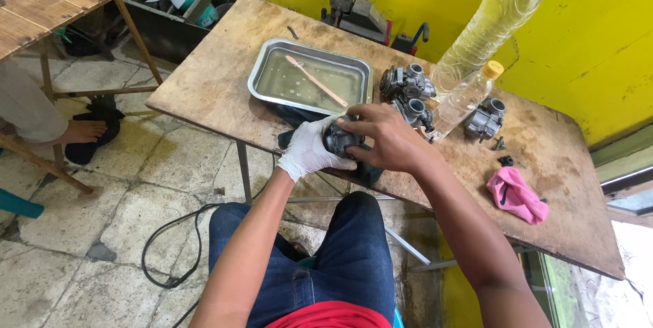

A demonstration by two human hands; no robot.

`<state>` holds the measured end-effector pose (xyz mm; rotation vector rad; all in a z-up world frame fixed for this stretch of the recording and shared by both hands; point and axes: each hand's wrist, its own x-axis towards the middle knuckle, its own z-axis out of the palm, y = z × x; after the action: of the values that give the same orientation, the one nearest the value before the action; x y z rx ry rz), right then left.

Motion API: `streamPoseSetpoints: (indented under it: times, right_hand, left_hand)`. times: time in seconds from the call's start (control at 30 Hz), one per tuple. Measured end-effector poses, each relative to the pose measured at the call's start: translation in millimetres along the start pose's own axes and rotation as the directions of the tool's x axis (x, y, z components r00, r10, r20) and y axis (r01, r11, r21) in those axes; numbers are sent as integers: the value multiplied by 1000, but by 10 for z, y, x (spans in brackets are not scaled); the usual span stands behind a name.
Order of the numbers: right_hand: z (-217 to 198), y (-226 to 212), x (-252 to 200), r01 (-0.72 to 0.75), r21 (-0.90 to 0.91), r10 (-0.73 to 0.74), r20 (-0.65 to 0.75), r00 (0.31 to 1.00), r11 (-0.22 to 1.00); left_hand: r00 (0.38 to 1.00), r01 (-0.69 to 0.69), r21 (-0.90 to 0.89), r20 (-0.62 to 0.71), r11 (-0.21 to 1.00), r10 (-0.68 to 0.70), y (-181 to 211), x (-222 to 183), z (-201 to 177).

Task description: The person assembles a carburetor by hand, using a screwdriver to tighten screws and attaching various small parts. They wipe the carburetor with a pink cloth and place components onto the table.

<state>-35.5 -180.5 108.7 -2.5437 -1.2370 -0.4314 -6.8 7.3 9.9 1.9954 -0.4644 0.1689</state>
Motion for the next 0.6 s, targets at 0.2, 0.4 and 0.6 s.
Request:
streamPoseSetpoints:
  times: [0.2,0.4,0.6]
  right_hand:
    - [23,67,-18,-6,119,4,13,1000,993]
    - [-31,441,-413,-159,405,241,-159,957,900]
    - [129,400,-799,-289,343,394,-294,871,894]
  left_hand:
    - [1000,-5,-9,13,1000,5,38,-2,-66]
    - [1000,-10,-31,15,999,11,82,-38,-126]
    - [999,29,-83,35,996,-26,-13,-4,-53]
